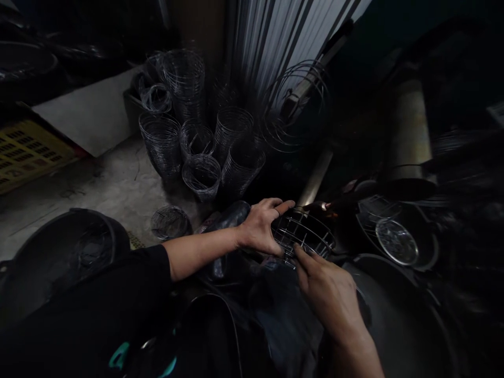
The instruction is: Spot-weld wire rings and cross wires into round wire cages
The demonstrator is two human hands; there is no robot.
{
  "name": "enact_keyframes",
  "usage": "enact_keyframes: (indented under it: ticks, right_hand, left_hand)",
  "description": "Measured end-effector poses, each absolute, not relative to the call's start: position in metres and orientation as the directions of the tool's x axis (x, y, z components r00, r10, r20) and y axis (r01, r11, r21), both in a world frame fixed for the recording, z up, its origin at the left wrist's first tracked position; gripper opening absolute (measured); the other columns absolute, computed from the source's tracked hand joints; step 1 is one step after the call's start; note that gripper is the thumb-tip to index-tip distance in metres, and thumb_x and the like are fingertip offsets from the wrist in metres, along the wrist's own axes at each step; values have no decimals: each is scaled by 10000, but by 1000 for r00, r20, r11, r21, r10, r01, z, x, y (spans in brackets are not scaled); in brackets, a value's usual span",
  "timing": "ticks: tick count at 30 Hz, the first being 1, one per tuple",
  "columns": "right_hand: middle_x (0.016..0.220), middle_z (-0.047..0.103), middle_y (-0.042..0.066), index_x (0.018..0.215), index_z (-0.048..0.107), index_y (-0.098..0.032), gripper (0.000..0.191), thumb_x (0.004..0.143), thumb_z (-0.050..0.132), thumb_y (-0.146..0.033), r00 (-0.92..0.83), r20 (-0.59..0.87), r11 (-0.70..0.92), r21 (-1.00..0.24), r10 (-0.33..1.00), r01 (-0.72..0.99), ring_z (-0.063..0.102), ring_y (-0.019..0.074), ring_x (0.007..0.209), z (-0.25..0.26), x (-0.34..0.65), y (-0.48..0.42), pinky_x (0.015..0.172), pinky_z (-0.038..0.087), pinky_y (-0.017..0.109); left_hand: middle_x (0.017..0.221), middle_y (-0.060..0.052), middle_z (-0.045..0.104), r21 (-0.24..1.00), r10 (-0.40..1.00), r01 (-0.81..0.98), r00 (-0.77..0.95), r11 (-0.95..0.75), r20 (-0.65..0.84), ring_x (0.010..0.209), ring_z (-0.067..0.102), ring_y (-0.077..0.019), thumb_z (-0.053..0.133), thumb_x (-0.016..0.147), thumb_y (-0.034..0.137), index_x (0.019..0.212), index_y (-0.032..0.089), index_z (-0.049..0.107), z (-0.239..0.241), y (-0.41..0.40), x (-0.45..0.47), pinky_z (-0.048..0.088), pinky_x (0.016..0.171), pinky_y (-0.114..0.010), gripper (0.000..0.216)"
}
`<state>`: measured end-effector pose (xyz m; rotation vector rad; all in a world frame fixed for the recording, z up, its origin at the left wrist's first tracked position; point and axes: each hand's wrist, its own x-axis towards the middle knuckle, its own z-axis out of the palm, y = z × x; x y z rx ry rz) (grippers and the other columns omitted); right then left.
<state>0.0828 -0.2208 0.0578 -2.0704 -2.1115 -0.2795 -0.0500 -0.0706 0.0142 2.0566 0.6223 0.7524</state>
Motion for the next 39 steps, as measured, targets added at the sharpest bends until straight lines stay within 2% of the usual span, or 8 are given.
enact_keyframes:
  ticks: [4, 9, 17, 25, 30, 33, 35, 39]
  right_hand:
    - [850, 750, 69, 1000, 746, -162, 284, 927, 475, -204, -29, 385, 85, -130, 922, 988, 696, 184, 648, 57, 90, -215, 600, 530, 264]
    - [790, 748, 62, 919, 759, -144, 234, 918, 529, -184, -63, 499, 153, -141, 864, 978, 694, 162, 638, 53, 100, -208, 605, 521, 236]
    - [837, 754, 70, 934, 765, -169, 255, 926, 531, -271, -37, 496, 116, -129, 868, 985, 716, 195, 712, 62, 120, -190, 629, 546, 269]
    - [833, 757, 50, 926, 774, -200, 264, 902, 558, -350, 25, 492, 101, -229, 870, 968, 723, 196, 731, 61, 130, -183, 656, 559, 271]
    - [843, 756, 66, 929, 780, -205, 288, 882, 552, -376, 115, 469, 20, -272, 876, 962, 713, 203, 712, 62, 137, -169, 643, 541, 280]
    - [852, 755, 74, 903, 786, -207, 303, 834, 590, -427, 236, 409, -56, -406, 882, 912, 711, 218, 740, 66, 142, -163, 659, 539, 296]
    - [883, 754, 69, 960, 779, -212, 336, 792, 634, -465, 363, 301, -146, -559, 882, 816, 707, 225, 776, 70, 142, -168, 682, 545, 309]
    - [1007, 742, 54, 1081, 738, -217, 429, 711, 754, -433, 611, 108, -228, -865, 784, 446, 689, 210, 911, 79, 129, -187, 794, 558, 316]
  left_hand:
    - [1298, -161, 499, 854, 669, 163, 699, -494, 253, 1204, 514, -344, 833, 357, 425, 1389, 158, 475, 16, -68, -47, 419, 1041, -502, 1125]
    - [1305, -160, 499, 854, 691, 184, 679, -486, 247, 1212, 508, -343, 839, 358, 439, 1374, 171, 489, 20, -61, -41, 415, 1043, -515, 1108]
    - [1283, -129, 498, 887, 717, 178, 664, -425, 211, 1218, 497, -359, 859, 360, 376, 1374, 183, 489, 28, -46, -22, 420, 1048, -526, 1097]
    - [1238, -85, 532, 899, 732, 192, 657, -394, 180, 1186, 521, -327, 864, 369, 363, 1344, 218, 516, 30, -41, -14, 443, 1020, -511, 1045]
    - [1269, -96, 526, 895, 750, 251, 650, -368, 125, 1212, 509, -329, 865, 381, 378, 1349, 218, 518, 32, -31, -4, 442, 1026, -488, 1041]
    - [1282, -104, 534, 892, 767, 272, 630, -362, 119, 1206, 518, -323, 860, 391, 387, 1350, 205, 523, 33, -25, 3, 456, 1015, -458, 1032]
    - [1270, -100, 552, 889, 769, 274, 626, -368, 126, 1187, 533, -312, 853, 405, 386, 1343, 207, 531, 34, -23, 5, 470, 999, -445, 1007]
    - [1287, -84, 551, 879, 756, 282, 642, -385, 126, 1194, 531, -307, 849, 404, 345, 1345, 240, 528, 39, -23, 4, 471, 992, -459, 999]
